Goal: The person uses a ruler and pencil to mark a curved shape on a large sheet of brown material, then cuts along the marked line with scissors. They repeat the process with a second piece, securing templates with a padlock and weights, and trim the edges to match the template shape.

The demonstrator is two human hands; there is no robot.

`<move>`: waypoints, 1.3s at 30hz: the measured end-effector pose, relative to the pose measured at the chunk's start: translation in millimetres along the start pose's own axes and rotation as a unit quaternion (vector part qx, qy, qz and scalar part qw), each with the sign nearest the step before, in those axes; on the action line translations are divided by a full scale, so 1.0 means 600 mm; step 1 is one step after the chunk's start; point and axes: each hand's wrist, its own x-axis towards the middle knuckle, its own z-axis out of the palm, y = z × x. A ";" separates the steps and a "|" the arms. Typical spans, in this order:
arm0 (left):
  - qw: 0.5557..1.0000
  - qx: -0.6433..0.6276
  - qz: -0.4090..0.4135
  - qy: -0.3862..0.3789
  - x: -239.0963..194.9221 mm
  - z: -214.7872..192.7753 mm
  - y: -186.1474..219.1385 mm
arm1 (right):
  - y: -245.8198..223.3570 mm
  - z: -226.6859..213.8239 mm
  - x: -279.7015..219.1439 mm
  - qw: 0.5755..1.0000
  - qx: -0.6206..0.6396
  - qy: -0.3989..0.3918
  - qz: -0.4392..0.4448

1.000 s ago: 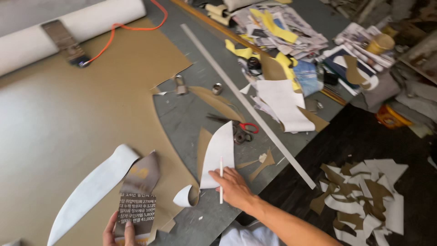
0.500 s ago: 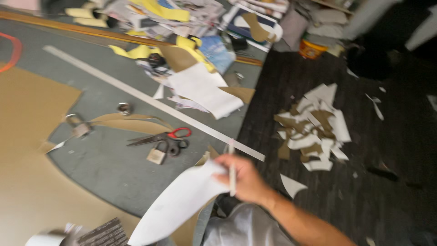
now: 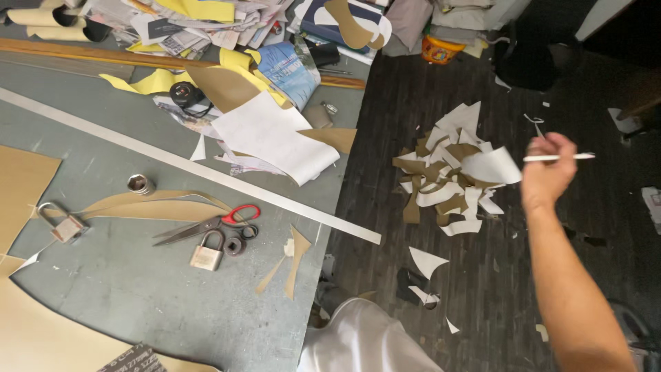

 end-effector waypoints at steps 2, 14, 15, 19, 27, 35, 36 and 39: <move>0.999 -0.017 0.044 0.006 -0.010 0.001 0.038 | -0.081 0.041 -0.058 0.993 0.061 -0.106 0.003; 0.944 0.089 0.263 -0.179 -0.143 -0.016 0.240 | -0.548 0.237 -0.468 0.600 0.278 -0.734 0.155; 0.934 0.079 0.284 -0.203 -0.151 0.000 0.240 | -0.552 0.248 -0.481 0.575 0.276 -0.757 0.145; 0.900 0.033 0.402 -0.163 -0.165 0.035 0.218 | -0.542 0.310 -0.499 0.562 0.257 -0.778 0.113; 0.983 0.011 0.175 -0.060 -0.171 0.057 0.137 | -0.560 0.528 -0.361 0.563 0.296 -0.756 0.152; 0.990 0.035 -0.025 0.136 -0.170 0.101 -0.052 | -0.589 0.755 -0.192 0.479 0.144 -0.857 0.123; 0.987 0.041 -0.043 0.146 -0.166 0.096 -0.062 | -0.592 0.785 -0.175 0.533 0.142 -0.821 0.149; 0.979 0.076 -0.069 0.178 -0.157 0.060 -0.053 | -0.614 0.876 -0.099 0.615 0.174 -0.759 0.126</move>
